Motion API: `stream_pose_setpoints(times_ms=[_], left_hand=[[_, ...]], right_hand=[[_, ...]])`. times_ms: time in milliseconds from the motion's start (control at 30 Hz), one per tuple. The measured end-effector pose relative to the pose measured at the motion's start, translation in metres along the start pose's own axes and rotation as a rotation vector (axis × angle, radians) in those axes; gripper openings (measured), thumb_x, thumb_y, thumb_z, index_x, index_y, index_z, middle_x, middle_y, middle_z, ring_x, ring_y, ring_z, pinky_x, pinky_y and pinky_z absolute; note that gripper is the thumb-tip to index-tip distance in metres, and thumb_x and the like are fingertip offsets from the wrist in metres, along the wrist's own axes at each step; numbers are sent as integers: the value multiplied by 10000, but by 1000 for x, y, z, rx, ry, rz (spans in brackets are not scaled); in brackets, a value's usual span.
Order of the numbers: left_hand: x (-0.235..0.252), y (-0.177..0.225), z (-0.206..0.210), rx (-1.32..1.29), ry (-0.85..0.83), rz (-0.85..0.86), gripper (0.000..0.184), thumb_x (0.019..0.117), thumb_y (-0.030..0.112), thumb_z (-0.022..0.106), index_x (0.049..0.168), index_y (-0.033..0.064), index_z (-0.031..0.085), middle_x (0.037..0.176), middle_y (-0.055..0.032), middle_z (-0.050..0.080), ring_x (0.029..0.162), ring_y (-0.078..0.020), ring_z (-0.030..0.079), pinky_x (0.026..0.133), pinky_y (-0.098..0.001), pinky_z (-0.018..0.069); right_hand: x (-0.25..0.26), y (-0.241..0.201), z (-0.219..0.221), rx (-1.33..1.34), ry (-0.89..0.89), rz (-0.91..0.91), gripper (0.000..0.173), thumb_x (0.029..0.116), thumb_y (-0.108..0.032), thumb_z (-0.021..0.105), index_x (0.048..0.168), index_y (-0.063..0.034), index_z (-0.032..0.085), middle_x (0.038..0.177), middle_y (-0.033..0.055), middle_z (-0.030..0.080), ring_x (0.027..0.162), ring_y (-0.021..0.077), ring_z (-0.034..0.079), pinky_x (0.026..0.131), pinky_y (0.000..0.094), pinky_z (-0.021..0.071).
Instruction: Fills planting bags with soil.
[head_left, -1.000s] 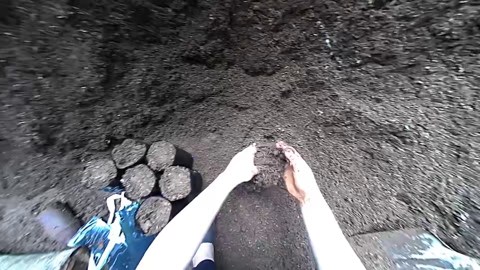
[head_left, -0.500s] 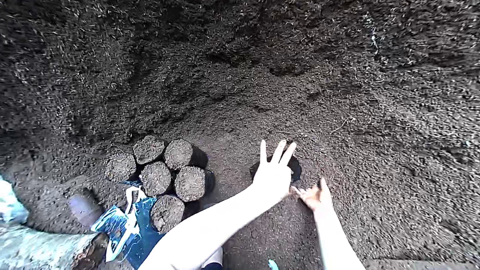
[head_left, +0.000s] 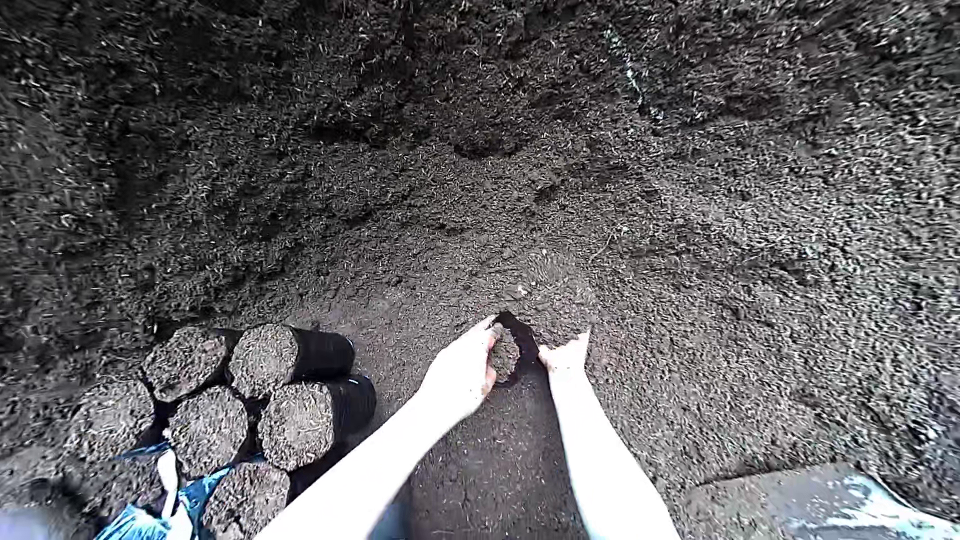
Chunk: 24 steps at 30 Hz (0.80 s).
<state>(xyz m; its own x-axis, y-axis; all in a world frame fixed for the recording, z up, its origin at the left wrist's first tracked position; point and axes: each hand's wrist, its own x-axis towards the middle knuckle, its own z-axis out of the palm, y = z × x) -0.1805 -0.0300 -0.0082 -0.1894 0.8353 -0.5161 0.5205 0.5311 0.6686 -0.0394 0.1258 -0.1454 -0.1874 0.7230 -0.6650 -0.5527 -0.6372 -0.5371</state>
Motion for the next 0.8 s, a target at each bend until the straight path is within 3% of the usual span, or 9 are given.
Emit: stream_pose_setpoints(times_ms=[67,167,267,400,500,567,633,733,800], left_hand=[[3,0,-1,-36,8,33,640,972,40,581,1583,75,398,1690,-61,302,1519,-200,371,1227,-423,332],[6,-1,0,-110,47,49,658,954,55,625,1576,78,411,1669,-67,347,1499,-216,403,1216,-445,345],[6,-4,3,-181,72,51,634,944,70,652,1545,74,451,1628,-84,416,1460,-237,456,1192,-481,374],[-3,-12,5,-199,86,-17,512,924,109,705,1392,-19,544,1377,-226,594,1280,-351,586,1084,-564,450],[-15,-12,4,-162,66,-47,541,951,121,704,1419,-65,507,1453,-256,534,1363,-363,524,1147,-537,398],[-19,-15,4,-117,84,-28,571,956,124,700,1457,-43,481,1492,-235,512,1401,-340,498,1173,-520,379],[-15,-22,3,-72,73,4,638,953,127,701,1519,-7,438,1569,-202,455,1457,-317,450,1206,-510,347],[-16,-24,3,-45,34,17,596,969,152,671,1502,2,450,1460,-241,545,1353,-377,543,1125,-581,414],[-29,-14,-3,-89,50,32,610,976,120,633,1540,33,418,1483,-216,539,1330,-363,569,1114,-577,434]], right_hand=[[-19,-26,8,18,-140,25,771,972,-774,104,1255,-191,523,1076,68,681,1009,233,675,798,527,579],[-62,-52,17,10,-308,93,841,938,-815,108,1172,-167,590,979,88,723,918,255,715,735,522,605],[-111,-51,30,-83,-266,161,792,970,-770,94,1149,-176,586,945,67,719,879,226,715,714,479,610],[-146,-39,49,-489,-273,51,446,1127,-371,207,1209,-90,542,969,70,680,879,165,687,761,373,593],[-159,-43,60,-936,-353,-150,331,1102,-109,364,1381,14,494,1213,123,629,1055,135,632,904,306,540],[-155,-47,62,-1387,-349,-338,441,1039,-120,558,1457,-1,485,1436,155,549,1274,195,570,1044,361,492],[-138,-48,59,-1892,-328,-443,637,1000,-347,640,1512,-20,446,1567,254,377,1406,379,459,1129,507,433],[-134,-42,62,-2208,-374,-265,464,1102,-345,427,1411,-25,560,1384,246,599,1307,387,576,1091,563,442],[-167,-60,83,-2189,-371,-388,395,1120,-303,390,1294,-33,621,1215,223,681,1189,380,645,1017,577,485]])
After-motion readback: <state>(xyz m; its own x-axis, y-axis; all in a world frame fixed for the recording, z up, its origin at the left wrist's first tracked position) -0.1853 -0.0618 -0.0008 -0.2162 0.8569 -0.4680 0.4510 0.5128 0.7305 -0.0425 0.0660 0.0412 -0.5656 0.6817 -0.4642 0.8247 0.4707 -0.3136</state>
